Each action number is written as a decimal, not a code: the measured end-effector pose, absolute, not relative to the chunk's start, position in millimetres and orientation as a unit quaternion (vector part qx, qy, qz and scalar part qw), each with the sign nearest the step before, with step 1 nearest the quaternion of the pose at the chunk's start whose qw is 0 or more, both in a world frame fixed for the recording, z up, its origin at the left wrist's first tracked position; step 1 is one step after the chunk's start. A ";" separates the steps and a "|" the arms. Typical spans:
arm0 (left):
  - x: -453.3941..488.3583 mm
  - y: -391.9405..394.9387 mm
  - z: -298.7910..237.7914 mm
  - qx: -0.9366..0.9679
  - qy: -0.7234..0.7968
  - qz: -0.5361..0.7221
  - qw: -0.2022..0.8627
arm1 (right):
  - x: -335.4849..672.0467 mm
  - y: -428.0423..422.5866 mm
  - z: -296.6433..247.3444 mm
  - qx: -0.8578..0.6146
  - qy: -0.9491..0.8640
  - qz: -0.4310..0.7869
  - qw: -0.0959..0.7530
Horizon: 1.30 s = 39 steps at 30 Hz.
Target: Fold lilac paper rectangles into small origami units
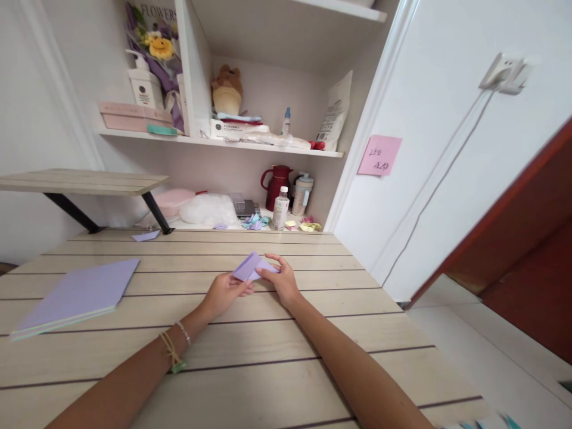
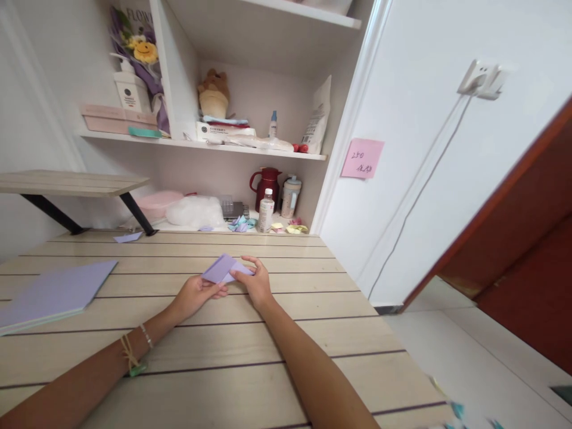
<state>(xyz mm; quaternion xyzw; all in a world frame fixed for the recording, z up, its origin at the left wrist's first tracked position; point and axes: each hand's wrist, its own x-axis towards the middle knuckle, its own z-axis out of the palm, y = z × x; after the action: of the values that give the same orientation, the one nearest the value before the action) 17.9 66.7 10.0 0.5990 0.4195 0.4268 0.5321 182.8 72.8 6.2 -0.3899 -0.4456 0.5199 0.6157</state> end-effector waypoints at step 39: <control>21.4 72.1 6.1 0.529 0.437 0.489 0.539 | 175.5 72.6 5.2 -0.373 -0.471 0.549 0.582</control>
<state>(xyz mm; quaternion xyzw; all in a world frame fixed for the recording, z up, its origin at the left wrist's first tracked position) 21.4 72.1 6.1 0.5287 0.4372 0.4890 0.5387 175.5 72.6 5.2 -0.3725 -0.4712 0.5486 0.5816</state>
